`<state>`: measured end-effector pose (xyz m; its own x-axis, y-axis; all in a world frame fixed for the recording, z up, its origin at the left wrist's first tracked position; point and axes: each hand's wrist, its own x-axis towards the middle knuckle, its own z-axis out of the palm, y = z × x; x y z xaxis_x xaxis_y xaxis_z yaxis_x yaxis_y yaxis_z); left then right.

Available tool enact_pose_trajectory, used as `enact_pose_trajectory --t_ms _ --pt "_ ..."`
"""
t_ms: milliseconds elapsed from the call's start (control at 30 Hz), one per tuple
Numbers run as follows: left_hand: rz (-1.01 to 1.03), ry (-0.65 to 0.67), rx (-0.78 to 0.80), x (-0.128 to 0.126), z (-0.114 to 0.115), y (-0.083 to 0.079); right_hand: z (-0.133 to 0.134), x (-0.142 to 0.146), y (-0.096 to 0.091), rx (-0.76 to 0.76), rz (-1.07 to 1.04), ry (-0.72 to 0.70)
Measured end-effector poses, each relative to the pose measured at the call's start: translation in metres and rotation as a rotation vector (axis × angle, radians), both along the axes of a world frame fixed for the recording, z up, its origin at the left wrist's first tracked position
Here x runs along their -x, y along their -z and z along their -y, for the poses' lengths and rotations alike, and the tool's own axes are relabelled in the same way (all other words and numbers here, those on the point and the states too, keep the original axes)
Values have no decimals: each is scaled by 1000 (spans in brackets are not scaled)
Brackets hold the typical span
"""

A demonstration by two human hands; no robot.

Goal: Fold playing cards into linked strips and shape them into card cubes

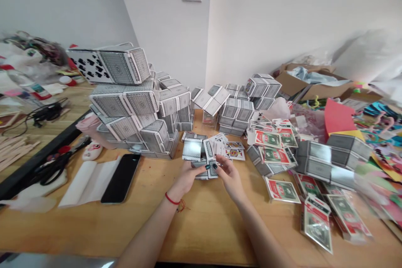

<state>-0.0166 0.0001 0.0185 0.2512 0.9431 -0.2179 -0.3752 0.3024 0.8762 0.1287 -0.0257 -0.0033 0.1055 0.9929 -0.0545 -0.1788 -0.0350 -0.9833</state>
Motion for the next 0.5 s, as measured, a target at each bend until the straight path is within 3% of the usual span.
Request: enact_pose_trajectory --t_ms 500 --pt "-56 23 -33 1 0 4 1 5 4 -27 24 27"
